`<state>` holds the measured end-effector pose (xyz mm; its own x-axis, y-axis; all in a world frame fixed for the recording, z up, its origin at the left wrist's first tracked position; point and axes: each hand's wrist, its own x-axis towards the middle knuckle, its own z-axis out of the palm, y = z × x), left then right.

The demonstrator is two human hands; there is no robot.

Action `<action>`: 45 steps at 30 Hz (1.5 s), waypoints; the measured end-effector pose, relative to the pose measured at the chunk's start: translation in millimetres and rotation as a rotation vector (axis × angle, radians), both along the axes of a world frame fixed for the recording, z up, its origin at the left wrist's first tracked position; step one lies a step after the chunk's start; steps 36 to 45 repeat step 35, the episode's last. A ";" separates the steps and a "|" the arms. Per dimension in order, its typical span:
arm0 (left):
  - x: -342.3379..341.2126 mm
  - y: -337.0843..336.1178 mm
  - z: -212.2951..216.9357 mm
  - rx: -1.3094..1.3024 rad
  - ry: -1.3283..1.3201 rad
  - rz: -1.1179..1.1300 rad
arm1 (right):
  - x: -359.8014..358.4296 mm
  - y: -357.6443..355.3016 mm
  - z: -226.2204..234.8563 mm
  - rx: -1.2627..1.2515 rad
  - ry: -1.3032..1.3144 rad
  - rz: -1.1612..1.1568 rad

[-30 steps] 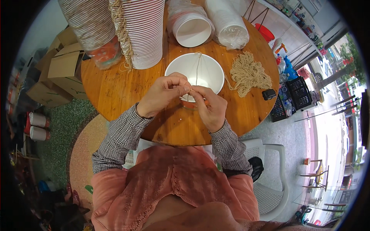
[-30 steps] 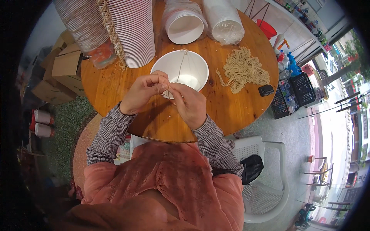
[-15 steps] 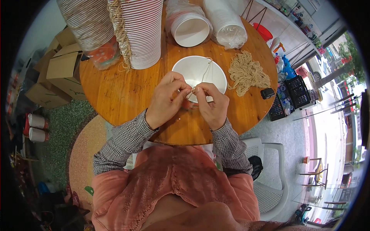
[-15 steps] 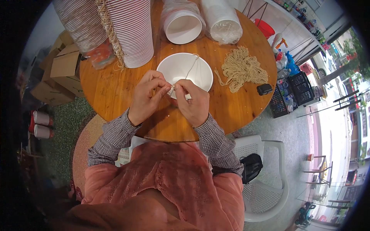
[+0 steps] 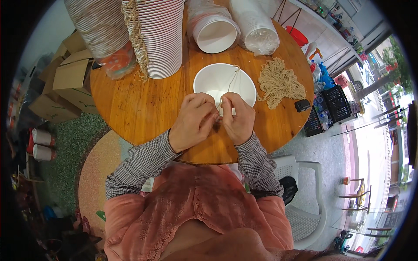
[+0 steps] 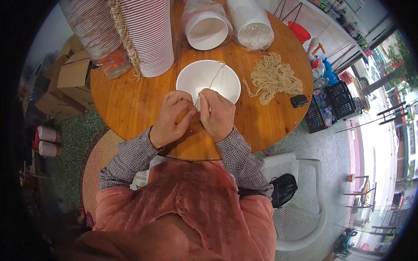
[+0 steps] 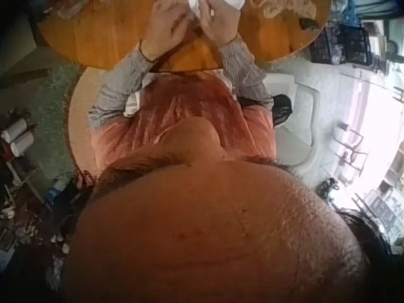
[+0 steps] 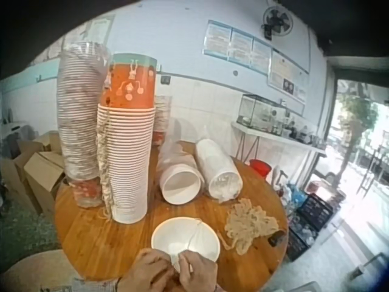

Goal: The person attaches handles to paper cups by threading strings through the holes on the cups and tying knots by hand.

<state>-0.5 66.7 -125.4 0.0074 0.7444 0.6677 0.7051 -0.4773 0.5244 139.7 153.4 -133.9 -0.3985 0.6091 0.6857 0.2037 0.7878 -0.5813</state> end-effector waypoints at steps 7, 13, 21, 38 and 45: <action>-11.0 17.7 4.4 -0.250 -0.477 -0.093 | 8.0 -2.3 13.6 -0.012 0.014 0.098; -8.3 22.5 7.3 -0.323 -0.517 -0.199 | 11.2 5.5 18.1 -0.238 0.023 0.246; -7.3 8.1 6.9 -0.147 -0.189 -0.102 | 33.4 43.1 49.5 -0.386 0.207 0.178; -15.1 18.0 -16.3 0.102 0.656 0.026 | 86.8 59.9 -57.6 -0.056 0.017 0.031; -15.1 18.0 -16.3 0.102 0.656 0.026 | 86.8 59.9 -57.6 -0.056 0.017 0.031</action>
